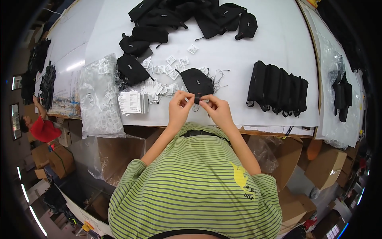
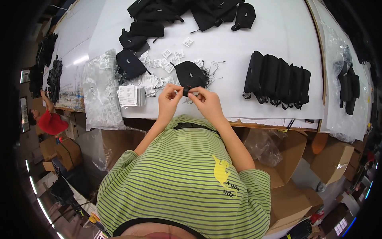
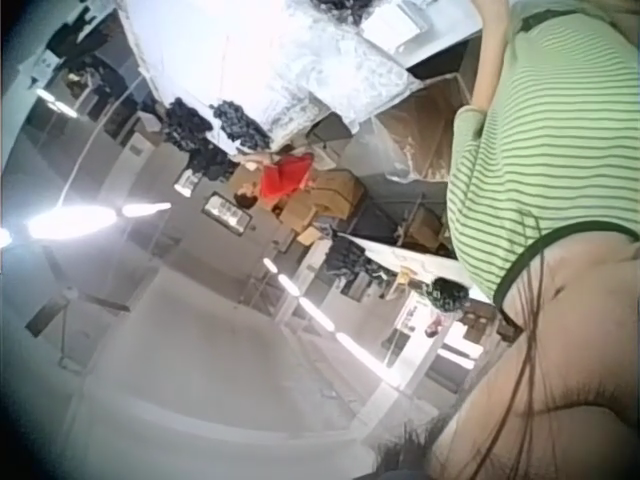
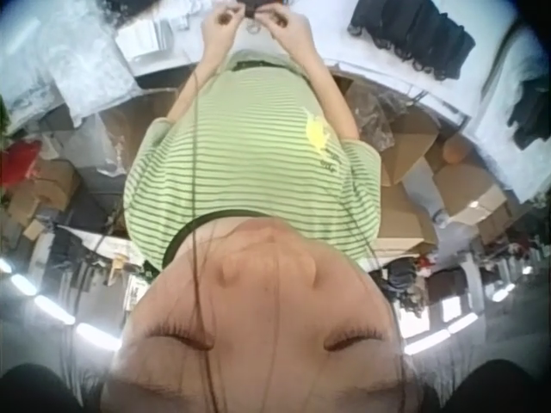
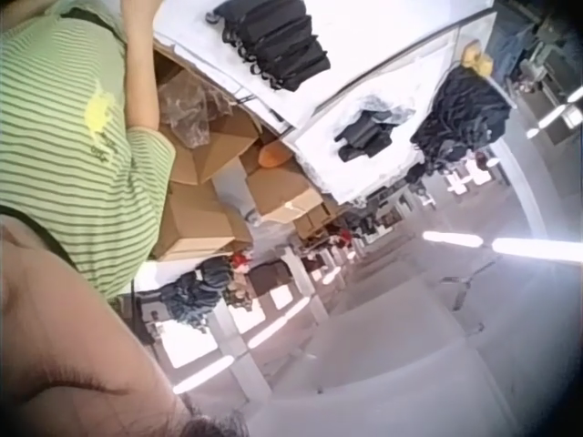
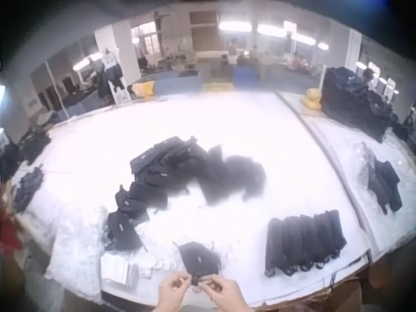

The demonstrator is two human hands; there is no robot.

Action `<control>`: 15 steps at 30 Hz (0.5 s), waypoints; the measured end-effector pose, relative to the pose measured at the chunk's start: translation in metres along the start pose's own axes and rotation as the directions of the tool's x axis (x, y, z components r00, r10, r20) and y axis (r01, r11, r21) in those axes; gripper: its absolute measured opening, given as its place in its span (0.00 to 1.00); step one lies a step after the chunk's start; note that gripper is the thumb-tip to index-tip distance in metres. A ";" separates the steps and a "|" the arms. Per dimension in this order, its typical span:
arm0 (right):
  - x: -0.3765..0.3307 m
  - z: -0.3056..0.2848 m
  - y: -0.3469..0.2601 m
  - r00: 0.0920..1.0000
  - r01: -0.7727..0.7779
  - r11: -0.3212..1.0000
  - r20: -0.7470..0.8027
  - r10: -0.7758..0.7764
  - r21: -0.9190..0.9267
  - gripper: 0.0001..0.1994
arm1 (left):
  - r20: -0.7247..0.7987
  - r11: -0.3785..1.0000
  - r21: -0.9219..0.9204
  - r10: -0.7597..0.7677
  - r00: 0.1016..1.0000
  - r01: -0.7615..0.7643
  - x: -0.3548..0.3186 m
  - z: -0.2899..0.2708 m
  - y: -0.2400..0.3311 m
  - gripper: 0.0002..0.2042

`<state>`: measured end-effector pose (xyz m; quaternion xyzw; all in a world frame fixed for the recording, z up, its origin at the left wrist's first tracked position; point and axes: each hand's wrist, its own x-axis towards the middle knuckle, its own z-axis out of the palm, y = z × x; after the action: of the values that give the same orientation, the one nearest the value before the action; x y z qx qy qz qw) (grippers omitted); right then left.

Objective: The recorder is inserting cards or labels and small packets into black textile pouches.

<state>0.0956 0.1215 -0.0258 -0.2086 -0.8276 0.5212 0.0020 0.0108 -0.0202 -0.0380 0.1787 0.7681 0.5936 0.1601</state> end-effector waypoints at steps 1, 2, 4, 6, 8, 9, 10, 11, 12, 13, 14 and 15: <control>0.001 0.001 0.005 1.000 -0.025 0.937 0.014 0.021 0.349 0.06 | 0.001 1.000 0.001 0.002 1.000 -0.002 0.000 -0.001 0.004 0.04; 0.002 -0.001 0.009 0.999 -0.051 0.756 0.036 0.036 0.653 0.07 | -0.064 0.997 -0.080 0.002 0.998 -0.007 -0.001 -0.002 0.009 0.03; -0.005 -0.016 0.005 0.998 -0.061 0.714 0.033 0.052 0.697 0.07 | -0.070 0.949 -0.310 -0.084 0.994 0.059 -0.003 -0.007 0.020 0.03; -0.011 -0.025 -0.003 0.998 -0.050 0.646 0.016 0.058 0.762 0.04 | 0.033 0.897 -0.424 -0.120 0.992 0.123 -0.005 -0.011 0.037 0.03; -0.013 -0.028 -0.008 0.999 -0.037 0.631 0.008 0.048 0.775 0.05 | 0.141 0.829 -0.525 -0.139 0.980 0.193 -0.006 -0.011 0.045 0.03; -0.014 -0.029 -0.010 0.999 -0.023 0.617 -0.001 0.038 0.787 0.06 | 0.194 0.805 -0.545 -0.148 0.970 0.232 -0.007 -0.011 0.046 0.03; -0.013 -0.029 -0.011 0.999 -0.023 0.617 -0.001 0.039 0.787 0.06 | 0.247 0.781 -0.563 -0.155 0.956 0.272 -0.007 -0.011 0.047 0.03; -0.013 -0.029 -0.012 1.000 -0.027 0.590 0.017 0.023 0.807 0.07 | 0.248 0.780 -0.562 -0.156 0.956 0.273 -0.007 -0.008 0.050 0.03; -0.013 -0.029 -0.012 0.999 -0.032 0.562 0.034 0.006 0.827 0.08 | 0.233 0.820 -0.517 -0.142 0.962 0.246 -0.007 -0.004 0.055 0.03; -0.013 -0.027 -0.013 0.999 -0.032 0.562 0.034 0.007 0.827 0.08 | 0.221 0.855 -0.470 -0.125 0.967 0.218 -0.006 -0.002 0.058 0.04; -0.013 -0.026 -0.014 1.000 -0.014 0.574 0.023 -0.008 0.818 0.07 | 0.222 0.855 -0.470 -0.125 0.967 0.219 -0.006 -0.002 0.056 0.04; -0.013 -0.024 -0.014 1.000 0.003 0.587 0.014 -0.024 0.810 0.07 | 0.273 0.870 -0.429 -0.130 0.953 0.241 -0.006 -0.002 0.054 0.04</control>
<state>0.1074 0.1325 0.0004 -0.1726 -0.5017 0.8427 0.0910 0.0195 -0.0117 0.0150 0.1299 0.5957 0.7141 0.3441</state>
